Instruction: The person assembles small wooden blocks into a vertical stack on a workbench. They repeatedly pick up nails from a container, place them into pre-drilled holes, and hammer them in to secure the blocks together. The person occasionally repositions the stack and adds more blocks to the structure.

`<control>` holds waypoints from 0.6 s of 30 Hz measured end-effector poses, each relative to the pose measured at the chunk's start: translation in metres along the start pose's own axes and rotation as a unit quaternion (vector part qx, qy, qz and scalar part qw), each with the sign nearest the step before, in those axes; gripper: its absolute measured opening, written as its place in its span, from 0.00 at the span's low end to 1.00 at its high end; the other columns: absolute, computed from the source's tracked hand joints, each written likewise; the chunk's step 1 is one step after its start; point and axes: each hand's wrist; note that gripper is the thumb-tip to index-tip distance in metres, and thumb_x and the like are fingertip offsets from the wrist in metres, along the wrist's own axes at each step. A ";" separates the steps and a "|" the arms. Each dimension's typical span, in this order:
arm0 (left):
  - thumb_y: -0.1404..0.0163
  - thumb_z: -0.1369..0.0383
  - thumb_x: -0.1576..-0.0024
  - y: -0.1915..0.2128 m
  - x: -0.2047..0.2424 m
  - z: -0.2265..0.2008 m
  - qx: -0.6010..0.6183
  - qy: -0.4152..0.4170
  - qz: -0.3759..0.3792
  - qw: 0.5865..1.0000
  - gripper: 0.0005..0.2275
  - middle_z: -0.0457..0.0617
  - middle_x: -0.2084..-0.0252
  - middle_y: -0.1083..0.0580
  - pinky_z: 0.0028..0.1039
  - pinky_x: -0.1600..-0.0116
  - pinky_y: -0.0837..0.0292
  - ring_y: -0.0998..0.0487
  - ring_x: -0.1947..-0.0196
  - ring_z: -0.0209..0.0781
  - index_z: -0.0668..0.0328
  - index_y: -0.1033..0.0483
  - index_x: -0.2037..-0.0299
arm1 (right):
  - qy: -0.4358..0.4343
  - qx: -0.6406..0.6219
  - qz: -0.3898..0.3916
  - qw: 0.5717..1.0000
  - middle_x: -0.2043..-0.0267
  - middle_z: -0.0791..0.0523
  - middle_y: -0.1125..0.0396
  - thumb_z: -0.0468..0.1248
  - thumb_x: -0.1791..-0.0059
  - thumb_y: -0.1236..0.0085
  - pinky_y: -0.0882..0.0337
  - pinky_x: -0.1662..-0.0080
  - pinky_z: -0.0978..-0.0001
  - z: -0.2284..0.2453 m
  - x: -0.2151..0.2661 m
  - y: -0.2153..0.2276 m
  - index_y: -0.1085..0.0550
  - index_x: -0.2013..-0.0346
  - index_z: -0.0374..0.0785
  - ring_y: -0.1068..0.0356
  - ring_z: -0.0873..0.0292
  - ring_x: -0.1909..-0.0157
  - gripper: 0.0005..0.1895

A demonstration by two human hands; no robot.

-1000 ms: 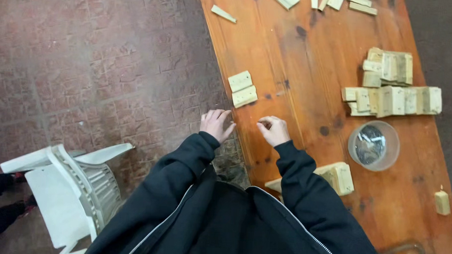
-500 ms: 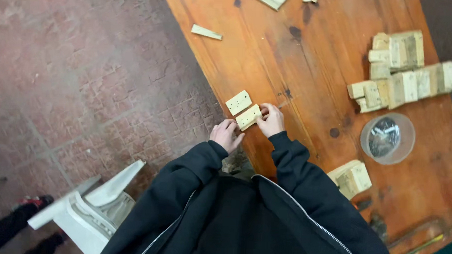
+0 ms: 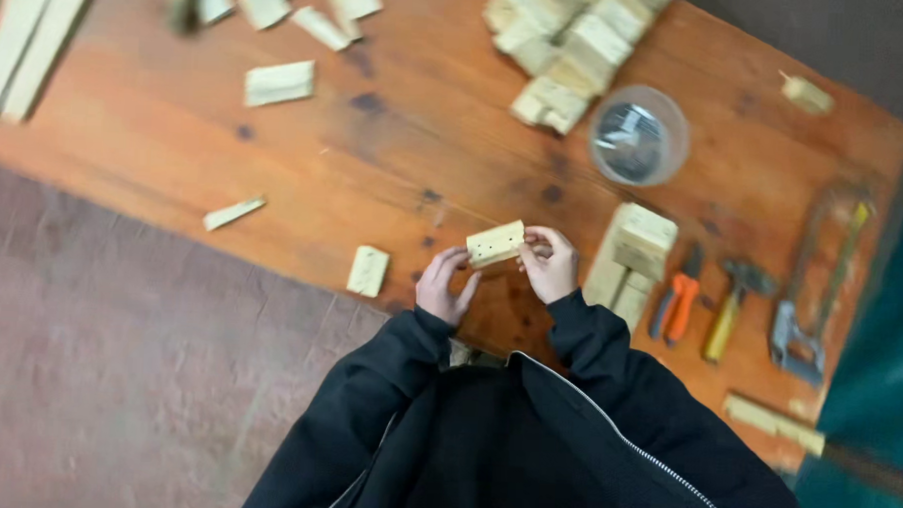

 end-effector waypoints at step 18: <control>0.38 0.73 0.45 -0.186 0.027 -0.058 0.105 0.006 0.225 0.969 0.22 0.50 0.51 0.19 0.33 0.68 0.24 0.19 0.73 0.50 0.57 0.25 0.39 | -0.088 -0.077 -0.157 0.981 0.60 0.41 0.31 0.21 0.53 0.41 0.22 0.76 0.68 -0.137 0.079 0.199 0.25 0.48 0.25 0.24 0.50 0.72 0.18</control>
Point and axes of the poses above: each hand's wrist, its own x-axis away from the middle knuckle, its own y-axis out of the back of the hand, z = x × y
